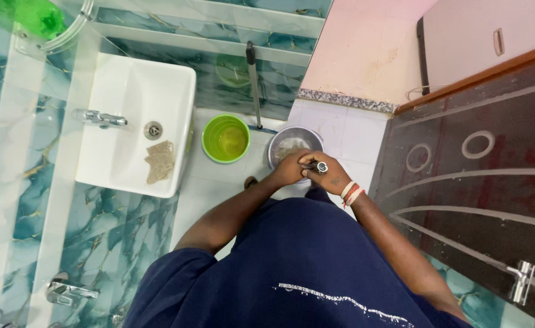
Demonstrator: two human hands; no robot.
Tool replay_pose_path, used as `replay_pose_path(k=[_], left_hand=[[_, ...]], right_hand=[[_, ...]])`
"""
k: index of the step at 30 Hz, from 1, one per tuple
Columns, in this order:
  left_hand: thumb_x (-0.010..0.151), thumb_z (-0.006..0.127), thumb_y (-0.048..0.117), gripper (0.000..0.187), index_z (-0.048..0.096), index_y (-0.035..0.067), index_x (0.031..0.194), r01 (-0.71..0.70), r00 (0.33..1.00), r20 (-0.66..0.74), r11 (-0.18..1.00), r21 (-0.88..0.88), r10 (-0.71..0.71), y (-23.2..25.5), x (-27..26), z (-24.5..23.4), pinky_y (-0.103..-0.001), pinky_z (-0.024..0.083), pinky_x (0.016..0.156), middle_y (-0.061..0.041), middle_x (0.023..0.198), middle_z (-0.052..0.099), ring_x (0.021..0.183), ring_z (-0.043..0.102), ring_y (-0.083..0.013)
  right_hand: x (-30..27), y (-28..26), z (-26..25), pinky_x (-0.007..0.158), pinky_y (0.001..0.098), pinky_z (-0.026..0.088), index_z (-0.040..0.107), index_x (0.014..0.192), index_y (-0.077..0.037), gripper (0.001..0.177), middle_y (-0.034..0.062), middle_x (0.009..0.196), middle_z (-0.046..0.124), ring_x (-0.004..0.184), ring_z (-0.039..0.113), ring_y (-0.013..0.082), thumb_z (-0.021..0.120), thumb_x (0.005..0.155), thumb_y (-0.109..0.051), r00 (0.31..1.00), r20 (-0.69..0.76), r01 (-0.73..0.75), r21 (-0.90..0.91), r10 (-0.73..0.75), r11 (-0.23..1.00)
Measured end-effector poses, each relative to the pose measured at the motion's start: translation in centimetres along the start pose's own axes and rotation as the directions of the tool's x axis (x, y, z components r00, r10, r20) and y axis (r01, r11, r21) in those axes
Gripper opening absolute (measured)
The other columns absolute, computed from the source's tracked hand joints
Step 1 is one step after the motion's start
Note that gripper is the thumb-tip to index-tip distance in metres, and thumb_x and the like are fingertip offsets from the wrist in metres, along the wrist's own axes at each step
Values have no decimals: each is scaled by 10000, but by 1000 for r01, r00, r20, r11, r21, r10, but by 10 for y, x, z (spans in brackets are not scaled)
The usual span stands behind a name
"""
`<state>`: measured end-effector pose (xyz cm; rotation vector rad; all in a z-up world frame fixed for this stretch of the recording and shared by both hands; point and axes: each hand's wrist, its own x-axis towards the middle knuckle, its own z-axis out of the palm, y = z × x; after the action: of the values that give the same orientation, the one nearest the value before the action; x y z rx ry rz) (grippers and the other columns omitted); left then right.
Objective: The person mops the floor of a bathroom using a mop and water from a bucket, moving the mop around the toilet and across the tiles.
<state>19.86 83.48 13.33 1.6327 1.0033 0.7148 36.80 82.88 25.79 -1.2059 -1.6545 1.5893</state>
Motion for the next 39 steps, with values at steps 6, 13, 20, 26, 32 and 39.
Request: replay_pose_path(k=[6, 13, 20, 26, 32, 39], left_hand=[[783, 806, 189, 400, 676, 63, 1141, 85, 983, -158, 995, -53, -92, 38, 6, 27, -415, 546, 873, -149, 1069, 724, 997, 714, -334], [963, 704, 167, 246, 684, 51, 1179, 15, 969, -231, 955, -296, -87, 114, -6, 19, -324, 544, 921, -91, 1110, 731, 1048, 688, -175], [1054, 657, 116, 363, 537, 65, 1393, -172, 978, -166, 929, -327, 123, 223, -27, -9, -341, 498, 1061, -93, 1304, 663, 1233, 630, -194], [943, 761, 141, 363, 584, 66, 1251, -53, 970, -241, 971, -232, -5, 185, -22, 13, -363, 558, 962, -113, 1182, 713, 1120, 712, -250], [775, 786, 118, 406, 619, 25, 1133, 171, 863, -491, 983, 60, -120, 72, -14, 91, -438, 545, 881, -196, 1098, 715, 1056, 689, -392], [775, 810, 137, 431, 646, 24, 1156, 133, 763, -639, 991, 10, -96, 58, -28, 93, -419, 558, 869, -200, 1100, 713, 1033, 709, -354]], right_hand=[[5, -29, -71, 806, 341, 600, 677, 1215, -139, 303, 48, 1261, 741, 895, 721, 187, 633, 924, -71, 897, 366, -199, -160, 246, 967], [-5, -103, -109, 792, 319, 595, 739, 1150, -101, 345, 100, 1091, 789, 928, 759, 190, 852, 825, -126, 855, 457, 412, -311, -246, 856], [-37, -176, -114, 782, 288, 618, 683, 1109, -34, 430, 102, 1034, 750, 930, 766, 178, 959, 796, -142, 691, 352, 698, -98, -631, 710], [-31, -125, -96, 681, 319, 548, 571, 901, -62, 453, 72, 901, 670, 778, 683, 187, 977, 799, -234, 846, 265, 523, -240, -463, 818], [-8, -19, -81, 804, 396, 532, 717, 981, -115, 219, 110, 985, 649, 914, 633, 283, 873, 863, -214, 849, 508, 420, -476, -148, 773], [-8, -37, -82, 934, 390, 538, 749, 1146, -154, 310, 71, 1202, 720, 1057, 646, 287, 804, 842, -135, 725, 645, 549, -331, -240, 768]])
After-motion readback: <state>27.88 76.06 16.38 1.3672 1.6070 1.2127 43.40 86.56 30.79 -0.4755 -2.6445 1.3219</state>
